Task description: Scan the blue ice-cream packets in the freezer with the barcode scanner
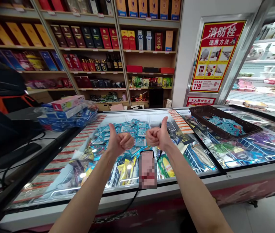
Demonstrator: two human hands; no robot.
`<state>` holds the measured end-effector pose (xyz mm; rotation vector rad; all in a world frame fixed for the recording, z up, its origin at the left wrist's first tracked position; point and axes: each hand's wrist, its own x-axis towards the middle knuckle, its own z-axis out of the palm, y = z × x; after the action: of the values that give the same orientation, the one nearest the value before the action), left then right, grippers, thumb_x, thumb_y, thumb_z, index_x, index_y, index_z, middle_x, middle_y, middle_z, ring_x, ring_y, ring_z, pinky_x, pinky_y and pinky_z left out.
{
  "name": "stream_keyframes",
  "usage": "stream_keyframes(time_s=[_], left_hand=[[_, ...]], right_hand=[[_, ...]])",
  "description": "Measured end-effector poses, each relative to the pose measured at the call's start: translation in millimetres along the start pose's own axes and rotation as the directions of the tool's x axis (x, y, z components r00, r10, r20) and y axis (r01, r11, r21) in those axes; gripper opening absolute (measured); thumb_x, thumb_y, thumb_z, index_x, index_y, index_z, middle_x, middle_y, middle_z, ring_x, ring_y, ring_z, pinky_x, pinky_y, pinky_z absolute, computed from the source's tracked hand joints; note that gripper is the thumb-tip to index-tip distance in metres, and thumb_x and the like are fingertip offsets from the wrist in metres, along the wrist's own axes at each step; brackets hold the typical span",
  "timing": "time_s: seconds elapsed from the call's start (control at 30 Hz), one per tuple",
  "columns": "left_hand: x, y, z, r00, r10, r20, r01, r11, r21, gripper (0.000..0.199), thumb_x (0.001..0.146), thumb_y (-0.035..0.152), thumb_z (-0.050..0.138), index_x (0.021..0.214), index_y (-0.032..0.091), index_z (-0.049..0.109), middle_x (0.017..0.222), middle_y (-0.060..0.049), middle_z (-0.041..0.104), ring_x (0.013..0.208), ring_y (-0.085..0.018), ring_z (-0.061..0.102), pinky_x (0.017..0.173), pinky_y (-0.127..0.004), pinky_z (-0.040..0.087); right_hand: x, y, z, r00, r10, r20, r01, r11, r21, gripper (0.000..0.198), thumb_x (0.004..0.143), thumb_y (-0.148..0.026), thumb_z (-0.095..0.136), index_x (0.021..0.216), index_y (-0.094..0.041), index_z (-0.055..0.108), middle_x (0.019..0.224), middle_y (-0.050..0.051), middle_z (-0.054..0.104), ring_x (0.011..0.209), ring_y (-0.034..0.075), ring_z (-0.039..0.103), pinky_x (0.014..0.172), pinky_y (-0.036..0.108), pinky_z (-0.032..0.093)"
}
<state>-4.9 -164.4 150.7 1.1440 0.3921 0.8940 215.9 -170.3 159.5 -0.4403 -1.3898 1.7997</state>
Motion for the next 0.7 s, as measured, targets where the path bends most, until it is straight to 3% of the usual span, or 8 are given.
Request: stream_keyframes(time_s=[0.1, 0.3, 0.43, 0.53, 0.57, 0.6, 0.63, 0.7], left_hand=[[-2.2, 2.4, -3.0, 1.000, -0.019, -0.021, 0.016, 0.990, -0.139, 0.080, 0.067, 0.093, 0.006, 0.037, 0.021, 0.023, 0.038, 0.003, 0.014, 0.034, -0.007, 0.021, 0.037, -0.024, 0.016], [24.7, -16.7, -30.7, 0.987, -0.149, -0.052, 0.137, 0.972, -0.192, 0.078, 0.066, 0.093, 0.009, 0.042, 0.021, 0.026, 0.041, 0.006, 0.014, 0.035, -0.005, 0.012, 0.035, -0.020, 0.010], [34.0, -16.4, -33.3, 0.986, -0.166, -0.006, 0.165, 0.982, -0.094, 0.081, 0.067, 0.092, 0.013, 0.043, 0.019, 0.037, 0.042, 0.004, 0.021, 0.034, -0.006, 0.018, 0.034, -0.021, 0.014], [32.4, -16.7, -29.4, 0.994, -0.030, -0.108, 0.036, 0.998, 0.056, 0.088, 0.073, 0.089, 0.016, 0.068, 0.014, 0.062, 0.054, -0.004, 0.049, 0.046, -0.011, 0.045, 0.044, -0.024, 0.037], [31.8, -19.2, -28.4, 0.985, 0.031, -0.168, -0.007, 0.990, 0.140, 0.089, 0.076, 0.086, 0.017, 0.084, 0.013, 0.067, 0.067, -0.007, 0.059, 0.058, -0.014, 0.055, 0.053, -0.025, 0.045], [31.8, -23.4, -27.6, 0.970, 0.082, -0.230, -0.026, 0.971, 0.239, 0.087, 0.080, 0.083, 0.019, 0.100, 0.014, 0.067, 0.082, -0.010, 0.065, 0.072, -0.017, 0.061, 0.064, -0.027, 0.049], [33.1, -29.5, -26.9, 0.952, 0.115, -0.282, -0.008, 0.936, 0.352, 0.081, 0.083, 0.079, 0.023, 0.112, 0.015, 0.065, 0.095, -0.011, 0.067, 0.084, -0.019, 0.063, 0.074, -0.029, 0.050], [40.7, -47.1, -25.1, 0.930, 0.089, -0.356, 0.135, 0.820, 0.557, 0.068, 0.087, 0.070, 0.036, 0.118, 0.016, 0.062, 0.108, -0.012, 0.067, 0.092, -0.021, 0.064, 0.081, -0.032, 0.050]], right_hand=[[4.4, -0.6, -2.8, 0.993, 0.052, 0.102, -0.067, 0.987, 0.149, 0.079, 0.067, -0.091, -0.008, 0.049, -0.023, 0.027, 0.040, -0.006, 0.020, 0.034, 0.006, 0.014, 0.032, 0.020, 0.017], [41.9, 26.7, -43.3, 0.983, 0.181, 0.027, -0.182, 0.953, 0.242, 0.075, 0.068, -0.090, -0.007, 0.053, -0.023, 0.024, 0.042, -0.008, 0.017, 0.036, 0.005, 0.007, 0.030, 0.017, 0.015], [46.3, 29.4, -46.7, 0.982, 0.182, -0.058, -0.175, 0.978, 0.114, 0.080, 0.067, -0.091, -0.006, 0.051, -0.022, 0.031, 0.042, -0.007, 0.020, 0.035, 0.006, 0.013, 0.031, 0.019, 0.017], [34.0, 26.0, -48.8, 0.950, 0.143, -0.276, -0.188, 0.972, -0.143, 0.087, 0.073, -0.089, -0.002, 0.058, -0.019, 0.048, 0.046, -0.001, 0.037, 0.037, 0.009, 0.032, 0.037, 0.022, 0.028], [27.7, 26.2, -52.0, 0.912, 0.118, -0.392, -0.234, 0.936, -0.264, 0.088, 0.076, -0.088, 0.001, 0.063, -0.018, 0.054, 0.051, 0.002, 0.045, 0.042, 0.012, 0.043, 0.041, 0.024, 0.034], [20.6, 27.7, -56.4, 0.831, 0.054, -0.553, -0.317, 0.864, -0.391, 0.085, 0.079, -0.086, 0.008, 0.067, -0.018, 0.057, 0.056, 0.006, 0.052, 0.048, 0.015, 0.051, 0.045, 0.026, 0.039], [13.2, 30.7, -61.8, 0.724, -0.057, -0.687, -0.423, 0.750, -0.508, 0.078, 0.081, -0.083, 0.019, 0.068, -0.018, 0.059, 0.061, 0.010, 0.057, 0.056, 0.018, 0.058, 0.050, 0.027, 0.042], [-0.6, 41.1, -74.0, 0.534, -0.239, -0.811, -0.638, 0.515, -0.572, 0.066, 0.083, -0.076, 0.037, 0.072, -0.016, 0.061, 0.078, 0.019, 0.065, 0.081, 0.027, 0.066, 0.065, 0.032, 0.048]])
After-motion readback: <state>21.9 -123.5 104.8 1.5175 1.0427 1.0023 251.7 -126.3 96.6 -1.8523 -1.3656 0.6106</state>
